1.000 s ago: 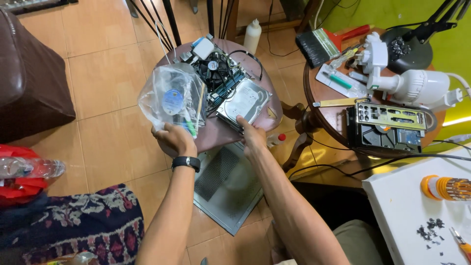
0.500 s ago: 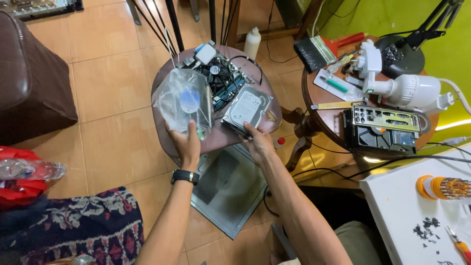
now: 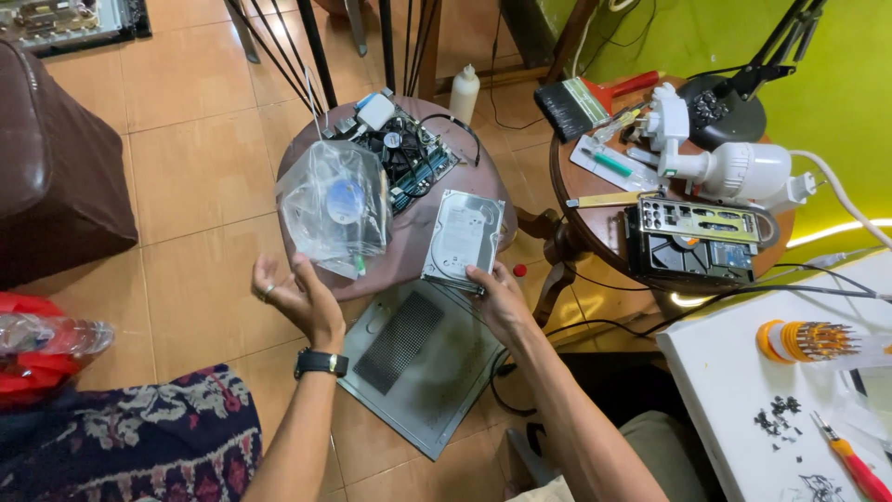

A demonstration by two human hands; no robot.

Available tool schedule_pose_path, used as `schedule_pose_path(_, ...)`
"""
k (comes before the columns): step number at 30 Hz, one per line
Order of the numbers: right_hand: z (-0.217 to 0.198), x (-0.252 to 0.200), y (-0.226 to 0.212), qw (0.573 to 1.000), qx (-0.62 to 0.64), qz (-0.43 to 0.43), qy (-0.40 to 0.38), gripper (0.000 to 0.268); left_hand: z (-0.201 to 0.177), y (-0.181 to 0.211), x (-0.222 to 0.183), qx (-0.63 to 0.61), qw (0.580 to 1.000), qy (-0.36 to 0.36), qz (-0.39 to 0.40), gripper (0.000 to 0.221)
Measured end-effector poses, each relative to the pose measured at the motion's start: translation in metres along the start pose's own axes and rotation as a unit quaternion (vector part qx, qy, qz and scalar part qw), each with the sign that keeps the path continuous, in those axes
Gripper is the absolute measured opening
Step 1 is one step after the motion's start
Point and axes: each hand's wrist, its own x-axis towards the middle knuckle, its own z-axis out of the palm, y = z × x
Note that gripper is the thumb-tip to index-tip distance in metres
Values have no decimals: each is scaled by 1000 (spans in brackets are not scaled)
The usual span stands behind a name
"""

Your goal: Selecting a hard drive and attempting to install it into the drive bay of a desktop computer case.

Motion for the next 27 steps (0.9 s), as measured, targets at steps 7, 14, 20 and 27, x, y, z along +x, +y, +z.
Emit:
schedule_pose_path(7, 2, -55, -31, 997, -46, -9, -64, 70, 27, 108, -60, -33, 984, -176, 28, 42)
schedule_pose_path(14, 13, -102, -81, 986, -116, -18, -115, 81, 44, 177, -70, -135, 881, -366, -267, 68)
schedule_pose_path(20, -10, -128, -102, 978, -171, -40, -115, 83, 37, 212, -85, -121, 860, -416, -269, 77)
schedule_pose_path(27, -46, -168, -139, 965, -252, -74, -13, 81, 52, 268, -131, -157, 835, -456, -266, 66)
